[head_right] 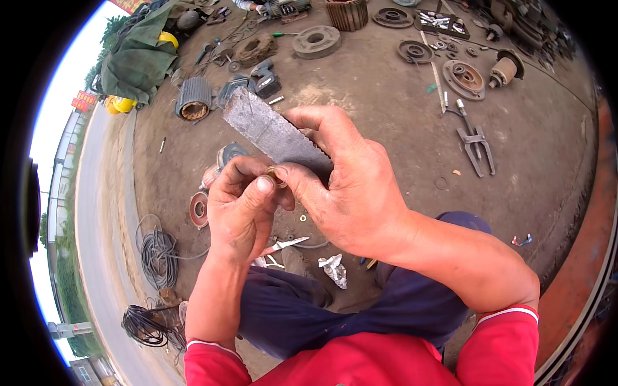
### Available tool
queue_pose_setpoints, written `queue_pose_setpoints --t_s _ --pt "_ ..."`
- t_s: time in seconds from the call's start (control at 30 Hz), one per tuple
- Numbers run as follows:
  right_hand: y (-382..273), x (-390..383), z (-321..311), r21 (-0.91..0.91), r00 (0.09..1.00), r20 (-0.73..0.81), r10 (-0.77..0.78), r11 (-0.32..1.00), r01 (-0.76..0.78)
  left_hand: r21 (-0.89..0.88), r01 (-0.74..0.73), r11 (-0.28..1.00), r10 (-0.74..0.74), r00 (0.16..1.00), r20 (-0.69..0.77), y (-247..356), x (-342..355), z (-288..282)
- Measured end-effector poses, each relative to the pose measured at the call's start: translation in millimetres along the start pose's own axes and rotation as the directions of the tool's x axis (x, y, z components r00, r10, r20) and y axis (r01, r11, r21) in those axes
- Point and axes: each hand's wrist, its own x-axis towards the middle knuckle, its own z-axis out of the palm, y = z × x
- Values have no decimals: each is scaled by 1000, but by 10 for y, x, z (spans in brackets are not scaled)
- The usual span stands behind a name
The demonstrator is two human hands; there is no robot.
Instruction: The person sits on the ground and uses a file to smooth a small metal ring. They then wipe the ring with a cloth and place it on a rusty metal casing. The person picks up a wire, strips the end, and inserts it into a black plastic connector, securing it by hand.
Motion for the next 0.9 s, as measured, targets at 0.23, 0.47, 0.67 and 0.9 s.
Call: queue_pose_setpoints --t_s 0.23,0.47,0.67,0.9 --pt "10 -58 62 -50 996 53 -77 996 80 -235 -93 968 65 990 -121 -6 32 41" --pt "9 -42 118 20 999 -36 -8 1000 8 -168 -120 978 103 989 -106 35 19 84" --pt "-96 -70 56 -6 999 49 8 1000 -7 -104 -127 986 117 988 -97 116 60 89" --pt "-73 -111 154 -2 992 27 124 992 -124 -129 -176 976 198 963 184 13 67 -254"
